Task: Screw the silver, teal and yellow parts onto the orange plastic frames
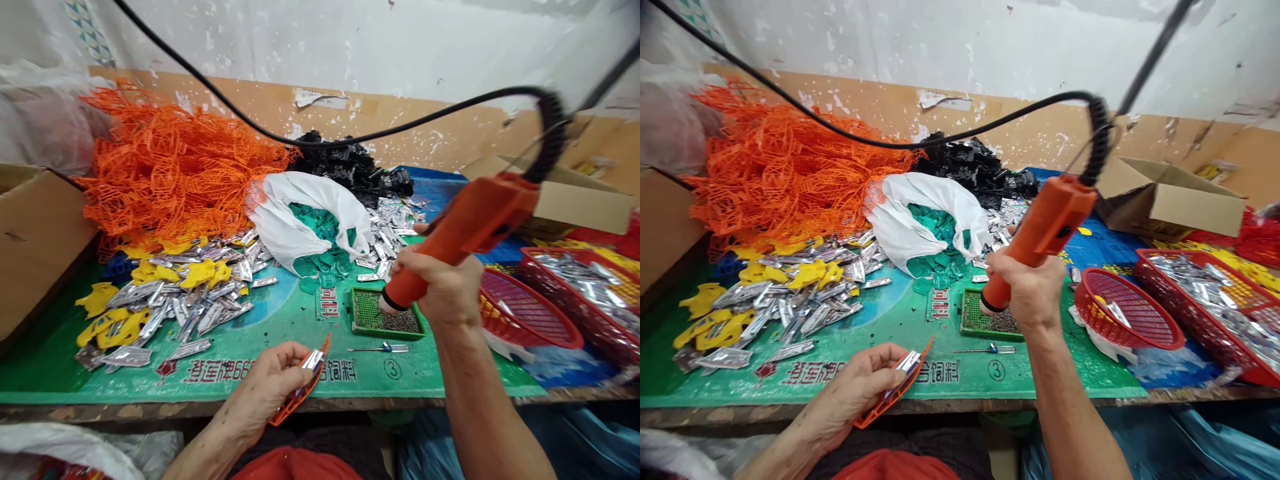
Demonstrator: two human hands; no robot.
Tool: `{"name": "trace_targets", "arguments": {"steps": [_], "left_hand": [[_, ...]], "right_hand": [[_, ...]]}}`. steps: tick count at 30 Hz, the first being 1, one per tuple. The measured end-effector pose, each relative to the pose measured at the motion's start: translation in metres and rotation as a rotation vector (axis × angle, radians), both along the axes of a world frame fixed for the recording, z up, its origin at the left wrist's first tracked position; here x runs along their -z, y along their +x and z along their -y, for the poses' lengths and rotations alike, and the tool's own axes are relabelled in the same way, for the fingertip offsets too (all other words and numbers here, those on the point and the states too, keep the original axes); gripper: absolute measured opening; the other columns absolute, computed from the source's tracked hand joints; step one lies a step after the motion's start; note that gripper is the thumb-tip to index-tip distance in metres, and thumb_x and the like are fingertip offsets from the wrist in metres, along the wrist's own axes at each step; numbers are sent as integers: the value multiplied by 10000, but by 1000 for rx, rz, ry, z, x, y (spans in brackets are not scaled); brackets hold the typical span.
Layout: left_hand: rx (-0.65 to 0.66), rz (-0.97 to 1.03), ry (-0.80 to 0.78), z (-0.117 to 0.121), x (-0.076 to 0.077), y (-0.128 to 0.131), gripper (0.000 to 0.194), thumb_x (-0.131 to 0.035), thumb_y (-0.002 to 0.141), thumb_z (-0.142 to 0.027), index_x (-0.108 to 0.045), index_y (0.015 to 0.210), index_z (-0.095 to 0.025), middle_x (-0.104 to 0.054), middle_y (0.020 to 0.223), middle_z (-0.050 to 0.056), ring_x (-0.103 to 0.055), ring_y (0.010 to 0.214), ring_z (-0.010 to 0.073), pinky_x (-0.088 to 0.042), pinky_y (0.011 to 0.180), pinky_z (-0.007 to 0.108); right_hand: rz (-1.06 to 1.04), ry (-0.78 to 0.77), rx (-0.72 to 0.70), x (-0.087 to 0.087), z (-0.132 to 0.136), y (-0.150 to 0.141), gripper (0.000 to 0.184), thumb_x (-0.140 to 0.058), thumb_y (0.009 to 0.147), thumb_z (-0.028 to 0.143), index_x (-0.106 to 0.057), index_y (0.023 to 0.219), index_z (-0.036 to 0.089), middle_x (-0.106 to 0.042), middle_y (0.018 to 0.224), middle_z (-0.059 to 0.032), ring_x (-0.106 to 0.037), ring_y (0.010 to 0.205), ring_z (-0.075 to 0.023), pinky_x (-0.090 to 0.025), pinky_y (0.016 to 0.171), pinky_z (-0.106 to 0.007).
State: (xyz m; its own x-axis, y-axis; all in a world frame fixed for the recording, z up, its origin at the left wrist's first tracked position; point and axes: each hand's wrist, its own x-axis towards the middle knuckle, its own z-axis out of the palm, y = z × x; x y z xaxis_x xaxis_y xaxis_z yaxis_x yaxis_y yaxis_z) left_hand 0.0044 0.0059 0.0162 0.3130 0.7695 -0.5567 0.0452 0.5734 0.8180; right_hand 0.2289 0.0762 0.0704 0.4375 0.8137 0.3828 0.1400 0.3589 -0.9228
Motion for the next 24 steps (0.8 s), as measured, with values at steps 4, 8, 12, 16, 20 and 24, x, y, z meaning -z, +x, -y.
{"name": "trace_targets", "arguments": {"steps": [4, 8, 12, 16, 20, 24], "left_hand": [[-8, 27, -1, -1, 2, 6, 144, -629, 602, -218, -609, 728, -149, -579, 622, -31, -455, 547, 87, -293, 521, 206], [-44, 73, -21, 0, 5, 7, 168, -653, 603, -229, -615, 741, -141, -580, 623, -29, -455, 537, 77, -299, 521, 205], [-69, 152, -56, 0, 6, 5, 194, -664, 585, -216, -626, 758, -135, -603, 649, -15, -483, 551, 83, -317, 528, 209], [-88, 200, -76, 1, 7, 5, 189, -668, 564, -195, -622, 739, -139, -608, 638, -13, -492, 542, 87, -330, 536, 217], [-98, 209, -78, 0, 8, 4, 199, -678, 561, -198, -628, 744, -135, -609, 644, -8, -493, 545, 89, -329, 538, 221], [-98, 220, -79, -1, 9, 4, 190, -682, 575, -204, -631, 743, -132, -604, 646, -9, -486, 550, 86, -322, 536, 219]], "right_hand": [[-200, 109, -181, -23, 22, -22, 345, -682, 664, 147, -624, 1002, 190, -583, 581, 35, -558, 480, -148, -458, 507, -315], [-298, 101, -307, -34, 43, -44, 394, -659, 689, 170, -587, 1072, 234, -589, 618, 23, -579, 539, -176, -476, 553, -354], [-342, 77, -383, -32, 51, -57, 402, -670, 678, 204, -580, 1069, 224, -589, 637, 17, -574, 574, -173, -488, 584, -363], [-365, 61, -424, -25, 50, -62, 348, -670, 677, 196, -583, 1012, 237, -591, 650, 22, -569, 590, -167, -492, 613, -376], [-375, 63, -458, -20, 49, -63, 283, -671, 687, 198, -587, 953, 247, -600, 668, 23, -572, 604, -166, -489, 618, -373], [-383, 53, -464, -17, 48, -63, 269, -676, 694, 208, -589, 944, 255, -595, 680, 27, -575, 610, -161, -491, 626, -369]]}}
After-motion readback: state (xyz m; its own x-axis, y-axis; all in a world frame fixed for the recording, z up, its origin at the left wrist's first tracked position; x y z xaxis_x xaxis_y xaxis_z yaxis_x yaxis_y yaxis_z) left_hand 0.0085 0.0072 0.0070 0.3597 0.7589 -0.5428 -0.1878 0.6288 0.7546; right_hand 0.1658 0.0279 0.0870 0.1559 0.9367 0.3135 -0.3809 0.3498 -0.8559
